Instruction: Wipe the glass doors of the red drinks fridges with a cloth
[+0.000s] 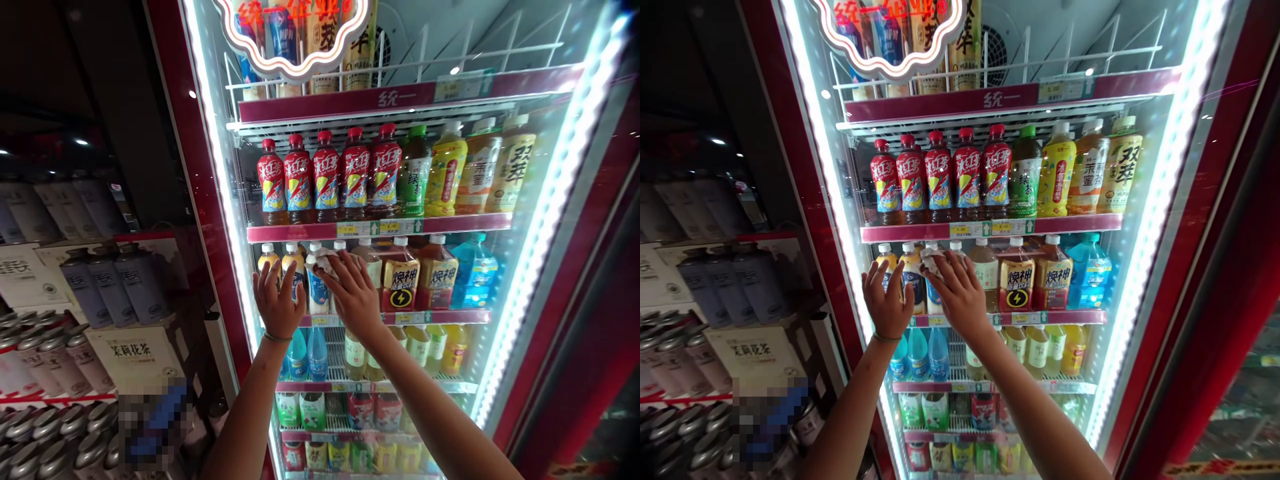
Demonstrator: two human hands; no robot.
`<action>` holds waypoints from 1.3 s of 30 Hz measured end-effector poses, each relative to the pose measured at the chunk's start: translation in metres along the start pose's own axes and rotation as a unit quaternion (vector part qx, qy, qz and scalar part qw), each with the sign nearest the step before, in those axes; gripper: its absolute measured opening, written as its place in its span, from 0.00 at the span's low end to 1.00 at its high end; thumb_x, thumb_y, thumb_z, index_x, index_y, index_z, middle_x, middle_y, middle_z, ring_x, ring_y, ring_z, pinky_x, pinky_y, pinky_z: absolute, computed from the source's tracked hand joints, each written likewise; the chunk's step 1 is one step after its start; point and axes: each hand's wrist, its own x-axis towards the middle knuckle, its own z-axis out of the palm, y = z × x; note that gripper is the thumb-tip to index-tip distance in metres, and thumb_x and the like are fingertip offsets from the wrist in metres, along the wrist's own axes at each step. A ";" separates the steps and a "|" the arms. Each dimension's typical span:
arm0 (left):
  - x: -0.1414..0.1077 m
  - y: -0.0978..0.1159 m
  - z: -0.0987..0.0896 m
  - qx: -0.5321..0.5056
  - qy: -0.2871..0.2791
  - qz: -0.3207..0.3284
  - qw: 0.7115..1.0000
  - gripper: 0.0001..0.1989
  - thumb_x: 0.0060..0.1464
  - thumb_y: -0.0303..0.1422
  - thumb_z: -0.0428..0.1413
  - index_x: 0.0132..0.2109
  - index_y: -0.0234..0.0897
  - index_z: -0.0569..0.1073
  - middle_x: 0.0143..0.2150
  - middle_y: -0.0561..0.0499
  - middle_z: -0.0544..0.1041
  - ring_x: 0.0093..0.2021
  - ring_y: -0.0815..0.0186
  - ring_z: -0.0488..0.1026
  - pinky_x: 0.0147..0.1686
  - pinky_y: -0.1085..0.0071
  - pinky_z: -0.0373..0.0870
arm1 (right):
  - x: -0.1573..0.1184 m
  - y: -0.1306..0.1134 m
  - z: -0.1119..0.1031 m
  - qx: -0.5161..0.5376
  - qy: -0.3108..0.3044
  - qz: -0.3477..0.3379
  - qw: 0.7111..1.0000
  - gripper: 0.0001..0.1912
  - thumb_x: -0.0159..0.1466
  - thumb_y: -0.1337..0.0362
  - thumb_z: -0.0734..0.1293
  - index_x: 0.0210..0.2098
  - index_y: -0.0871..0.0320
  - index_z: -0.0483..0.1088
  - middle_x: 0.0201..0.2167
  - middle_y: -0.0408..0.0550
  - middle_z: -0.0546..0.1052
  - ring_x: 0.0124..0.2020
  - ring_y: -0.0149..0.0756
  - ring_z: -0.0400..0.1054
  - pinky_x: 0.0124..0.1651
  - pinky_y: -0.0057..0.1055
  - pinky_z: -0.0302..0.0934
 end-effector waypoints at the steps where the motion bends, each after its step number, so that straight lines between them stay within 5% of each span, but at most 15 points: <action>1: 0.000 0.000 0.000 -0.001 0.002 -0.001 1.000 0.22 0.68 0.34 0.55 0.67 0.40 0.74 0.65 0.38 0.74 0.73 0.50 0.64 0.75 0.47 0.55 | -0.001 0.002 -0.001 -0.003 0.007 0.010 1.000 0.37 0.72 0.74 0.63 0.75 0.40 0.59 0.75 0.42 0.65 0.79 0.43 0.51 0.79 0.52 0.54; 5: -0.001 0.000 0.000 -0.002 0.002 -0.015 1.000 0.22 0.68 0.35 0.55 0.66 0.42 0.74 0.65 0.39 0.74 0.73 0.50 0.66 0.75 0.47 0.56 | 0.006 0.005 0.001 -0.022 0.053 0.049 0.997 0.35 0.72 0.74 0.63 0.74 0.40 0.61 0.75 0.44 0.65 0.79 0.46 0.50 0.79 0.57 0.53; 11: -0.001 -0.001 -0.001 -0.018 0.004 -0.023 1.000 0.21 0.68 0.35 0.55 0.65 0.39 0.75 0.63 0.38 0.75 0.72 0.51 0.67 0.74 0.49 0.57 | 0.001 -0.008 0.004 -0.010 -0.006 -0.014 1.000 0.32 0.72 0.72 0.64 0.72 0.44 0.65 0.74 0.43 0.67 0.80 0.41 0.49 0.80 0.50 0.52; 16: -0.001 -0.002 -0.001 -0.025 0.019 -0.023 0.999 0.23 0.67 0.34 0.55 0.66 0.36 0.73 0.63 0.37 0.76 0.72 0.51 0.67 0.76 0.49 0.52 | 0.007 -0.012 0.008 -0.012 0.043 0.047 0.998 0.33 0.72 0.74 0.63 0.73 0.43 0.64 0.74 0.44 0.67 0.80 0.43 0.49 0.80 0.54 0.52; 21: -0.002 -0.007 -0.001 -0.028 0.021 -0.037 0.999 0.22 0.67 0.33 0.55 0.66 0.36 0.73 0.62 0.38 0.77 0.71 0.52 0.69 0.78 0.48 0.48 | 0.005 -0.017 0.008 -0.004 0.005 -0.014 1.000 0.30 0.72 0.73 0.64 0.71 0.48 0.66 0.72 0.46 0.70 0.80 0.41 0.48 0.80 0.50 0.51; 26: -0.002 -0.007 -0.002 -0.013 0.020 -0.027 0.999 0.23 0.67 0.32 0.55 0.67 0.34 0.72 0.61 0.37 0.76 0.71 0.51 0.68 0.78 0.46 0.46 | 0.009 -0.013 0.010 -0.019 0.058 0.048 0.997 0.31 0.72 0.75 0.62 0.71 0.45 0.67 0.73 0.46 0.69 0.80 0.43 0.49 0.79 0.54 0.53; 31: 0.001 -0.016 -0.014 0.022 -0.028 0.002 0.999 0.25 0.68 0.34 0.56 0.69 0.37 0.70 0.63 0.38 0.76 0.69 0.51 0.70 0.77 0.48 0.50 | 0.012 -0.023 0.014 -0.009 0.018 -0.019 1.000 0.28 0.73 0.73 0.63 0.69 0.47 0.69 0.71 0.46 0.72 0.79 0.42 0.50 0.79 0.52 0.54; 36: 0.011 -0.035 -0.031 0.050 -0.064 0.036 0.996 0.25 0.66 0.35 0.59 0.68 0.38 0.72 0.63 0.37 0.76 0.67 0.49 0.71 0.70 0.52 0.63 | 0.020 -0.025 0.016 -0.009 0.038 0.036 0.999 0.29 0.73 0.75 0.62 0.69 0.46 0.69 0.72 0.48 0.70 0.79 0.44 0.51 0.78 0.55 0.54; 39: 0.019 -0.044 -0.039 0.054 -0.080 0.032 0.995 0.25 0.67 0.36 0.58 0.68 0.38 0.72 0.62 0.37 0.76 0.66 0.49 0.71 0.68 0.53 0.67 | 0.025 -0.029 0.021 0.008 0.030 0.009 0.999 0.30 0.74 0.73 0.62 0.72 0.45 0.66 0.73 0.46 0.69 0.79 0.44 0.50 0.79 0.54 0.53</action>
